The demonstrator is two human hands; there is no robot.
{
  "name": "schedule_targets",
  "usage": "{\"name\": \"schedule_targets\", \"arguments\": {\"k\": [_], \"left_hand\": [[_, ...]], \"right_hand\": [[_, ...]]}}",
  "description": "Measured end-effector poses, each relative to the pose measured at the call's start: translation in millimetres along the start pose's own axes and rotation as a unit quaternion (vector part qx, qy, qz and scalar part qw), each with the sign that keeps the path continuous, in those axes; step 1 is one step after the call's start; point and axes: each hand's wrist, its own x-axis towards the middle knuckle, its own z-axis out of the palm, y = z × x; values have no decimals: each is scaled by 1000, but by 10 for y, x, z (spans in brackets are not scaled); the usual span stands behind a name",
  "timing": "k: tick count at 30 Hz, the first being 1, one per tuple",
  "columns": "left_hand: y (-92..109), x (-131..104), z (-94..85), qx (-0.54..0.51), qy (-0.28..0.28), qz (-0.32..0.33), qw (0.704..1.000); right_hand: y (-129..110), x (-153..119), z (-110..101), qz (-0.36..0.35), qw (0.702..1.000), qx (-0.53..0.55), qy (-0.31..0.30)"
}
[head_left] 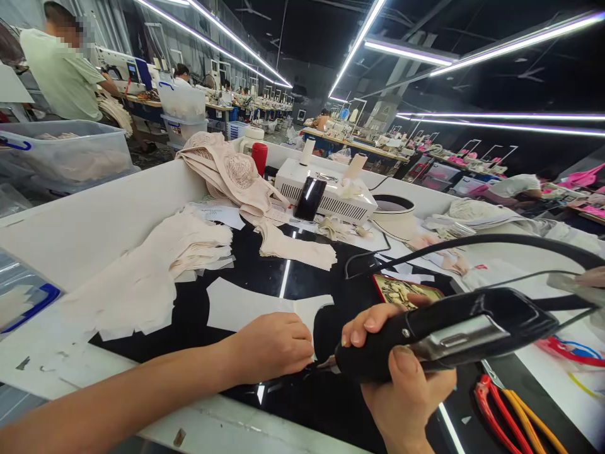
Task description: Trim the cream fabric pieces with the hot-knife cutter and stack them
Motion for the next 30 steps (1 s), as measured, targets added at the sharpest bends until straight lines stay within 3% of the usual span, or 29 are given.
{"name": "schedule_targets", "arguments": {"k": [6,17,30], "left_hand": [[13,-6,-16,-82,-16,-80,993],[8,-7,-2,-96,-10,-76,992],[9,2,7,-44,-7,-131,990]], "right_hand": [[40,49,33,-1,1000,-8,20],[86,58,10,-5,1000,-16,14],[71,28,7,-7,999,-30,14]]}}
